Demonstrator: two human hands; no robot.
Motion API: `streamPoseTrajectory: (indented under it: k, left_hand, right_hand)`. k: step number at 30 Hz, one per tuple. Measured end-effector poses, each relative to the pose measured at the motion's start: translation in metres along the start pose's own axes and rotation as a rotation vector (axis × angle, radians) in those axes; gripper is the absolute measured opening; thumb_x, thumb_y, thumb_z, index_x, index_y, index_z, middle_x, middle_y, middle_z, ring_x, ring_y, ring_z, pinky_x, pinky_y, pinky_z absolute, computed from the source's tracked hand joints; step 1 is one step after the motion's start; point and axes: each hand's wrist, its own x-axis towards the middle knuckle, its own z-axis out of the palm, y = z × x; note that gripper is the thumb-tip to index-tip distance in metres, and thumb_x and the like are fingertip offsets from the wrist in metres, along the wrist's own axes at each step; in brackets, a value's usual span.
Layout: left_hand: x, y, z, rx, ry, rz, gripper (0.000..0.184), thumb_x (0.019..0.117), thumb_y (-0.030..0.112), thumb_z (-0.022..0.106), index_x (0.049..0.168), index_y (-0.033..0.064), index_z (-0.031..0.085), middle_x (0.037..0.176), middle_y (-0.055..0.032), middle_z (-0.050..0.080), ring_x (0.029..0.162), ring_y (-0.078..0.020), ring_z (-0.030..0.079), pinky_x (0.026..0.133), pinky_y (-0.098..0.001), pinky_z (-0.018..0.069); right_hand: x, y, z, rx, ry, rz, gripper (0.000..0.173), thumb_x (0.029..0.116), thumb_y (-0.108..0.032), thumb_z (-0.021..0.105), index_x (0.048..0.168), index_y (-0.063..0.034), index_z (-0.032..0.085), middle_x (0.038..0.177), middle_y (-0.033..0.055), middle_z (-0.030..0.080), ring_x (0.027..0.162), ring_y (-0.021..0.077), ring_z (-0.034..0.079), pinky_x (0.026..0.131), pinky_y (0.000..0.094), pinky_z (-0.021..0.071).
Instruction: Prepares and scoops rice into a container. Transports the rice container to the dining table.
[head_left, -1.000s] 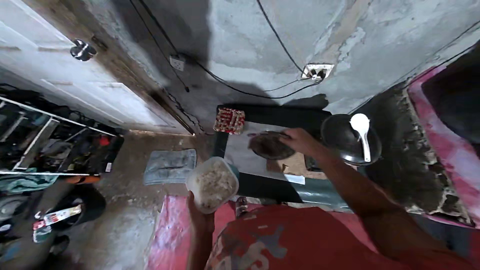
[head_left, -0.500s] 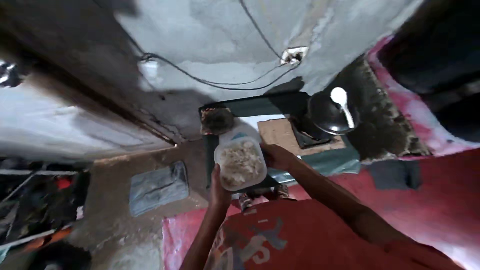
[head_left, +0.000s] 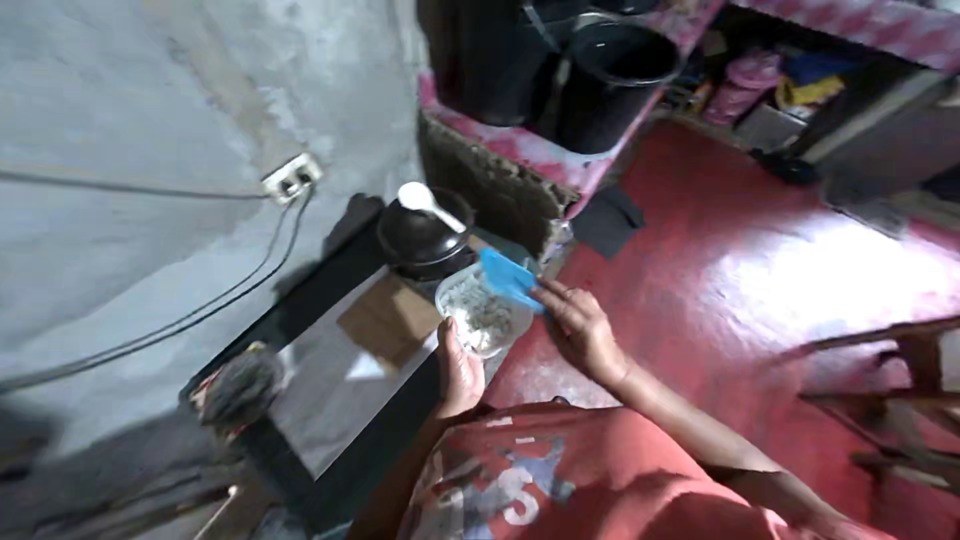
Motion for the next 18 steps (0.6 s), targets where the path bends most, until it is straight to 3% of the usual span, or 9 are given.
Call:
streamPoseTrajectory:
  k: [2, 4, 7, 9, 10, 12, 14, 15, 18]
  left_hand:
    - [0.005, -0.044, 0.054, 0.091, -0.024, -0.053, 0.052, 0.1094, 0.040, 0.038, 0.152, 0.0100, 0.038, 0.140, -0.0151, 0.057, 0.123, -0.0258, 0.060, 0.099, -0.0486, 0.0541]
    - [0.003, -0.089, 0.100, 0.156, -0.117, -0.102, 0.057, 0.1093, 0.046, 0.034, 0.154, 0.0111, 0.039, 0.146, -0.0130, 0.054, 0.129, -0.0232, 0.056, 0.105, -0.0466, 0.0502]
    - [-0.014, -0.145, 0.162, 0.171, -0.319, -0.206, 0.059, 0.1099, 0.052, 0.021, 0.153, 0.0163, 0.039, 0.140, -0.0048, 0.058, 0.124, -0.0122, 0.059, 0.101, -0.0360, 0.0530]
    - [-0.026, -0.181, 0.200, 0.214, -0.422, -0.186, 0.055, 0.1114, 0.040, 0.020, 0.156, 0.0092, 0.028, 0.141, -0.0101, 0.054, 0.122, -0.0115, 0.057, 0.100, -0.0324, 0.0526]
    - [-0.029, -0.200, 0.218, 0.228, -0.450, -0.163, 0.054, 0.1113, 0.034, 0.022, 0.156, 0.0042, 0.027, 0.142, -0.0143, 0.053, 0.125, -0.0140, 0.057, 0.102, -0.0328, 0.0520]
    - [-0.036, -0.233, 0.258, 0.175, -0.386, -0.325, 0.054, 0.1121, 0.044, 0.020, 0.151, 0.0113, 0.038, 0.137, -0.0111, 0.058, 0.123, -0.0178, 0.059, 0.100, -0.0398, 0.0541]
    - [-0.039, -0.263, 0.290, 0.190, -0.438, -0.420, 0.056, 0.1105, 0.049, 0.018, 0.148, 0.0137, 0.042, 0.132, -0.0085, 0.060, 0.119, -0.0169, 0.061, 0.096, -0.0402, 0.0556]
    - [-0.040, -0.277, 0.303, 0.204, -0.483, -0.450, 0.058, 0.1102, 0.050, 0.018, 0.149, 0.0134, 0.041, 0.134, -0.0088, 0.060, 0.120, -0.0172, 0.060, 0.098, -0.0407, 0.0546]
    - [-0.040, -0.323, 0.341, 0.263, -0.597, -0.489, 0.055, 0.1119, 0.043, 0.016, 0.154, 0.0115, 0.034, 0.140, -0.0091, 0.055, 0.125, -0.0158, 0.056, 0.104, -0.0381, 0.0508]
  right_hand:
    - [-0.021, 0.022, -0.024, -0.190, -0.017, -0.048, 0.036, 0.1009, -0.025, 0.060, 0.136, -0.0208, 0.068, 0.142, 0.0064, 0.065, 0.113, 0.0309, 0.067, 0.088, 0.0528, 0.0526]
    - [-0.038, 0.052, -0.053, -0.295, -0.044, -0.068, 0.044, 0.0989, -0.037, 0.064, 0.139, -0.0176, 0.065, 0.143, 0.0076, 0.064, 0.106, 0.0305, 0.066, 0.084, 0.0503, 0.0512]
    - [-0.063, 0.098, -0.111, -0.344, -0.093, -0.024, 0.055, 0.0980, -0.049, 0.063, 0.140, -0.0134, 0.063, 0.144, 0.0111, 0.062, 0.107, 0.0311, 0.066, 0.087, 0.0499, 0.0516]
    - [-0.081, 0.130, -0.157, -0.362, -0.028, 0.042, 0.052, 0.1010, -0.055, 0.056, 0.136, -0.0178, 0.067, 0.143, 0.0081, 0.063, 0.113, 0.0313, 0.065, 0.092, 0.0518, 0.0505]
    - [-0.090, 0.147, -0.180, -0.379, 0.050, 0.103, 0.049, 0.1023, -0.055, 0.055, 0.134, -0.0202, 0.068, 0.144, 0.0070, 0.063, 0.119, 0.0323, 0.063, 0.096, 0.0540, 0.0492]
    - [-0.110, 0.186, -0.226, -0.338, 0.190, 0.328, 0.050, 0.1002, -0.048, 0.061, 0.137, -0.0151, 0.066, 0.150, 0.0119, 0.057, 0.136, 0.0359, 0.053, 0.110, 0.0582, 0.0438]
    - [-0.132, 0.225, -0.261, -0.100, 0.211, 0.679, 0.070, 0.0980, -0.047, 0.065, 0.153, -0.0069, 0.047, 0.161, 0.0157, 0.041, 0.146, 0.0290, 0.043, 0.117, 0.0502, 0.0412]
    - [-0.143, 0.243, -0.272, 0.089, 0.227, 0.847, 0.076, 0.0976, -0.045, 0.066, 0.157, -0.0071, 0.038, 0.161, 0.0137, 0.042, 0.143, 0.0224, 0.048, 0.114, 0.0442, 0.0467]
    - [-0.166, 0.284, -0.285, 0.568, 0.412, 1.097, 0.062, 0.1025, -0.036, 0.061, 0.150, -0.0013, 0.043, 0.129, 0.0160, 0.065, 0.108, 0.0184, 0.070, 0.093, 0.0374, 0.0609]
